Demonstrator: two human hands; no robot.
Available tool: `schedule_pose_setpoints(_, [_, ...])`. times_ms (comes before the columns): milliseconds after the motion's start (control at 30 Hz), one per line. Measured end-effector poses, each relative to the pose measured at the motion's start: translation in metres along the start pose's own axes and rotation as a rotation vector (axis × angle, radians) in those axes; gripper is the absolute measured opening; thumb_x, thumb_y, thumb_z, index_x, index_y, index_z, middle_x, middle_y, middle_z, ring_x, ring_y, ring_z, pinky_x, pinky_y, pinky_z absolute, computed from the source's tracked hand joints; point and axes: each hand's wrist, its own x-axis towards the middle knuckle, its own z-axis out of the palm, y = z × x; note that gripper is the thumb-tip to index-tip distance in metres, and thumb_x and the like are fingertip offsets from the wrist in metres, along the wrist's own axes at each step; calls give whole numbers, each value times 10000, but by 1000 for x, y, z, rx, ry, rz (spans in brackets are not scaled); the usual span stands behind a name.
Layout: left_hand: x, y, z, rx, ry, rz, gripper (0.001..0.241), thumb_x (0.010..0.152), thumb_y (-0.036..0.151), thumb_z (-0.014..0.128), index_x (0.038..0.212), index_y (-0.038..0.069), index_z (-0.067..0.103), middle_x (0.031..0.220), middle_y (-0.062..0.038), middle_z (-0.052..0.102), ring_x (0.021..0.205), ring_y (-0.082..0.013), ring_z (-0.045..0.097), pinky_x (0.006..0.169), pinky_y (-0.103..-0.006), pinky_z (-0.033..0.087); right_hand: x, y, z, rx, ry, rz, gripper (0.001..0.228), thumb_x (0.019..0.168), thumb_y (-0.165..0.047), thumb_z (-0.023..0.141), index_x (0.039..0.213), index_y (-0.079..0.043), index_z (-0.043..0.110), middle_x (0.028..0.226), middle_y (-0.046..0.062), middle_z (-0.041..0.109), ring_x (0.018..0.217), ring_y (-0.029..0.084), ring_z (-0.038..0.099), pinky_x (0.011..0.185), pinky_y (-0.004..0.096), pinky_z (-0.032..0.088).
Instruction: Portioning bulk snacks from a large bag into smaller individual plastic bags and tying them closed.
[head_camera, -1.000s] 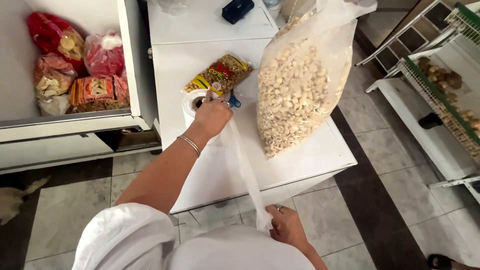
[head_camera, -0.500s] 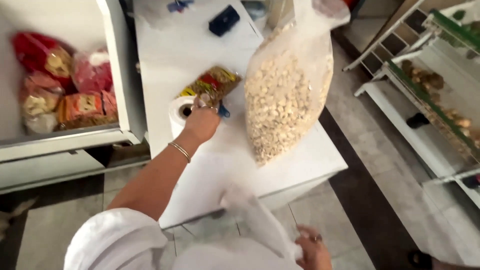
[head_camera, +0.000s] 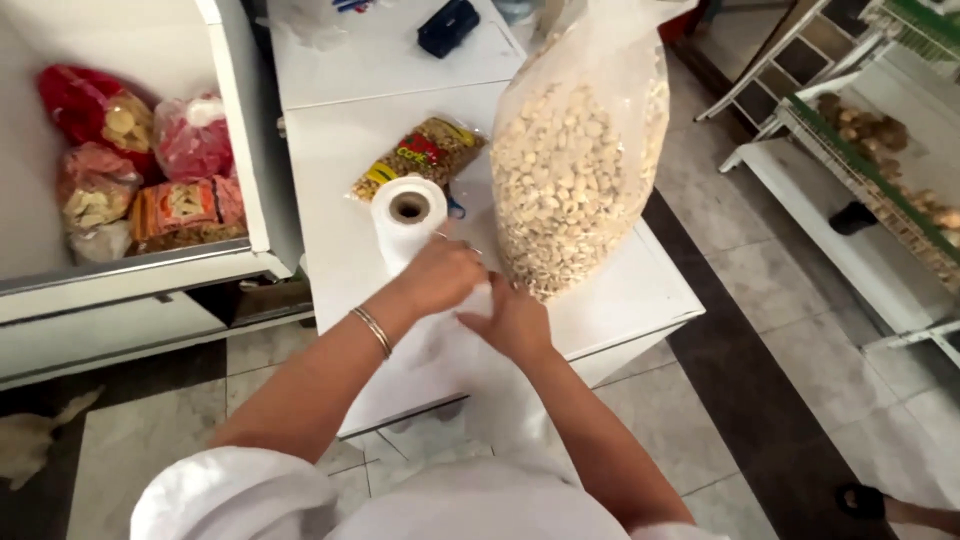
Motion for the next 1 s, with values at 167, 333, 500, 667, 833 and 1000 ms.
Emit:
schedule_pose_setpoints(167, [-6, 4, -14, -96, 2, 3, 253, 896, 160, 920, 1121, 234, 829, 1055, -31, 852, 1123, -262, 818, 1297, -539, 470, 20, 59, 65, -171, 294, -264, 253, 777, -186, 837, 1023, -148, 882, 920, 107, 831, 905, 380, 841, 788, 461, 649])
schedule_pose_setpoints(333, [-2, -30, -8, -46, -237, -128, 623, 667, 418, 1068, 1241, 316, 850, 1325, 45, 857, 1580, -230, 590, 1368, -721, 291, -66, 119, 79, 81, 232, -338, 433, 849, -84, 676, 1237, -77, 869, 1151, 176, 887, 1193, 425, 831, 1136, 517, 620])
schedule_pose_setpoints(500, [23, -87, 66, 218, -78, -8, 226, 852, 220, 916, 719, 330, 769, 787, 56, 737, 1043, -237, 723, 1266, -834, 384, -141, 151, 47, 240, 319, -99, 399, 730, -92, 612, 1068, -129, 821, 954, 96, 828, 918, 411, 739, 764, 524, 555])
schedule_pose_setpoints(667, [43, -80, 65, 188, -114, -13, 302, 958, 623, 914, 787, 376, 888, 808, 77, 818, 936, -272, 767, 1261, -673, 472, -187, 175, 68, 237, 369, 4, 106, 895, -60, 557, 801, -109, 561, 717, 90, 610, 666, 332, 593, 584, 501, 419])
schedule_pose_setpoints(833, [43, -95, 74, 352, -3, -102, 301, 670, -7, 818, 672, 292, 785, 694, 37, 731, 746, -277, 736, 1104, -558, 603, -207, 139, 43, 211, 368, -335, 173, 909, -196, 677, 802, -160, 546, 745, 47, 524, 603, 291, 509, 541, 484, 344])
schedule_pose_setpoints(1000, [43, -98, 66, 275, -37, -170, 310, 754, -84, 773, 693, 220, 776, 694, -17, 713, 764, -291, 712, 1183, -613, 572, -224, 190, 99, 218, -330, 558, 387, 937, -458, 676, 832, -206, 401, 791, -19, 480, 869, 126, 426, 756, 311, 432])
